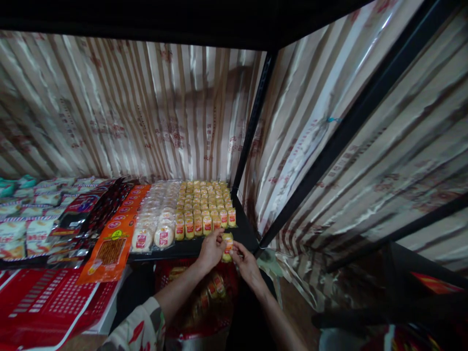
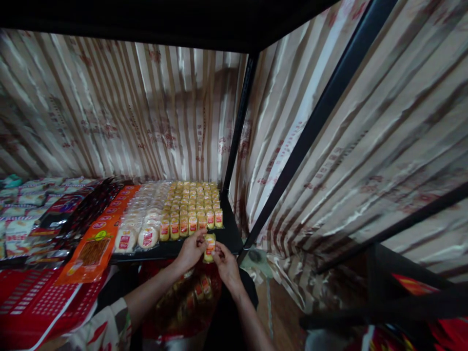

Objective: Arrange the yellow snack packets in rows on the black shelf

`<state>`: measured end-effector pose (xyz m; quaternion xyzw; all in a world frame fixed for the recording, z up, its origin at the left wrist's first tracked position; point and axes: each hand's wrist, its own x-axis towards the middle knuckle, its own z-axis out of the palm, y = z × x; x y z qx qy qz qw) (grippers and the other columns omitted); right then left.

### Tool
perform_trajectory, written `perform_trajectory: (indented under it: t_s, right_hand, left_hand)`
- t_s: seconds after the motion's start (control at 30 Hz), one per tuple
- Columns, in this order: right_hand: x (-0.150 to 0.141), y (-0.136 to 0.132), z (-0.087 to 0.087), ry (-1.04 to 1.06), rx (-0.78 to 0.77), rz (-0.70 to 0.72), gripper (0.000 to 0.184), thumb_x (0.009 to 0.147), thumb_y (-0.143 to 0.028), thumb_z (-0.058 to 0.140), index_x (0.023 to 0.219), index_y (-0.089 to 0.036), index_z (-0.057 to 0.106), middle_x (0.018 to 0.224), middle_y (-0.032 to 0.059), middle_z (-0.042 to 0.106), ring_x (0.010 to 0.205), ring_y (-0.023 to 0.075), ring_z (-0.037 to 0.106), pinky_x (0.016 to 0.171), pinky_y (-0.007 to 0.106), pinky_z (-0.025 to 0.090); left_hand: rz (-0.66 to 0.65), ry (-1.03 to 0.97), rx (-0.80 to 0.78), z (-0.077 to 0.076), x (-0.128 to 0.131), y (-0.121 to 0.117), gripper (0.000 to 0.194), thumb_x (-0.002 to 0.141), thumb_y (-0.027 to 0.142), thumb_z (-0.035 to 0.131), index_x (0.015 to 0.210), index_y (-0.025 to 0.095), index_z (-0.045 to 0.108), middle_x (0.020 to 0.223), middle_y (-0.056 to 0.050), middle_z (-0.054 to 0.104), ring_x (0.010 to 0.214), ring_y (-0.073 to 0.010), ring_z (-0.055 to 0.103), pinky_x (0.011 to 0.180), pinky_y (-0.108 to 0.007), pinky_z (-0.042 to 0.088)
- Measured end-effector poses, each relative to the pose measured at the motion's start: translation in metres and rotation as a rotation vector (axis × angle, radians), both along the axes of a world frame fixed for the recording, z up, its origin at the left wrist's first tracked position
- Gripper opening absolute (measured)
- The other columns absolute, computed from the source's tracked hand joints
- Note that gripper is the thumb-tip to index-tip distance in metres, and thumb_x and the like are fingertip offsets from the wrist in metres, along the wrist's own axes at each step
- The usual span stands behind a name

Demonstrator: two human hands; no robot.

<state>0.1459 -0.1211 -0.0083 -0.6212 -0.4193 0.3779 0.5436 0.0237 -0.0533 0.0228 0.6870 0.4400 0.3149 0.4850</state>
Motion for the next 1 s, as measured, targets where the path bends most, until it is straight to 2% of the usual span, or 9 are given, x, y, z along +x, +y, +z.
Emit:
perform_trajectory:
  t_s: [0.2,0.3,0.4,0.57,0.73,0.83,0.9,1.0]
  right_hand:
    - [0.023,0.031,-0.004,-0.075,0.02,-0.159,0.04,0.066,-0.044,0.061,0.096,-0.018,0.062,0.087,0.0064,0.068,0.081,0.0204,0.063,0.075,0.033,0.051]
    - [0.029,0.044,-0.006,-0.167,-0.032,-0.216,0.039,0.068,-0.043,0.057,0.097,-0.017,0.061,0.086,0.0068,0.068,0.08,0.0205,0.064,0.074,0.032,0.051]
    - [0.031,0.054,-0.009,-0.26,-0.066,-0.243,0.038,0.07,-0.041,0.053,0.098,-0.016,0.061,0.085,0.0076,0.067,0.078,0.0205,0.064,0.072,0.032,0.05]
    - [0.028,0.068,-0.011,-0.354,-0.09,-0.237,0.034,0.072,-0.037,0.05,0.098,-0.018,0.061,0.088,0.0057,0.067,0.077,0.0191,0.064,0.073,0.031,0.049]
    - [0.023,0.076,-0.01,-0.413,-0.099,-0.219,0.034,0.074,-0.033,0.048,0.102,-0.017,0.059,0.089,0.0062,0.066,0.077,0.0186,0.063,0.074,0.031,0.049]
    - [0.02,0.076,-0.011,-0.447,-0.049,-0.262,0.035,0.075,-0.033,0.048,0.105,-0.017,0.056,0.094,0.0078,0.063,0.079,0.0181,0.062,0.076,0.031,0.049]
    - [0.018,0.075,-0.014,-0.466,-0.005,-0.299,0.03,0.076,-0.033,0.047,0.1,-0.017,0.055,0.094,0.0085,0.06,0.081,0.0184,0.061,0.074,0.031,0.05]
    - [0.015,0.073,-0.019,-0.46,0.059,-0.282,0.022,0.077,-0.034,0.046,0.09,-0.019,0.055,0.09,0.0073,0.057,0.079,0.0185,0.058,0.066,0.03,0.051]
  left_hand:
    - [0.14,-0.025,0.055,0.002,0.021,-0.001,0.056,0.073,0.008,0.048,0.129,0.017,0.041,0.126,-0.011,0.051,0.1,-0.0164,0.057,0.088,-0.029,0.047]
    - [0.088,0.027,0.065,-0.004,0.027,-0.003,0.053,0.073,0.006,0.046,0.125,0.017,0.047,0.127,-0.01,0.052,0.103,-0.0176,0.056,0.098,-0.033,0.041]
    - [0.038,0.062,0.031,-0.01,0.032,-0.002,0.049,0.072,0.004,0.044,0.119,0.015,0.053,0.127,-0.01,0.053,0.115,-0.0201,0.051,0.104,-0.034,0.036]
    - [0.041,0.066,-0.05,-0.015,0.036,0.002,0.051,0.072,0.003,0.044,0.12,0.017,0.053,0.134,-0.008,0.048,0.124,-0.0201,0.044,0.107,-0.035,0.033]
    - [0.051,0.072,-0.048,-0.02,0.034,0.005,0.052,0.072,0.001,0.044,0.121,0.017,0.053,0.135,-0.008,0.048,0.126,-0.0197,0.043,0.109,-0.036,0.031]
    - [0.053,0.084,-0.036,-0.023,0.033,0.005,0.053,0.072,0.0,0.043,0.122,0.014,0.053,0.136,-0.01,0.047,0.127,-0.0203,0.042,0.11,-0.036,0.03]
    - [0.056,0.07,-0.028,-0.025,0.033,0.005,0.053,0.072,0.0,0.043,0.121,0.015,0.054,0.135,-0.008,0.048,0.126,-0.0194,0.042,0.11,-0.036,0.03]
    - [0.065,0.028,-0.028,-0.029,0.034,0.006,0.053,0.071,-0.001,0.043,0.118,0.018,0.056,0.133,-0.005,0.051,0.126,-0.0177,0.043,0.111,-0.035,0.029]
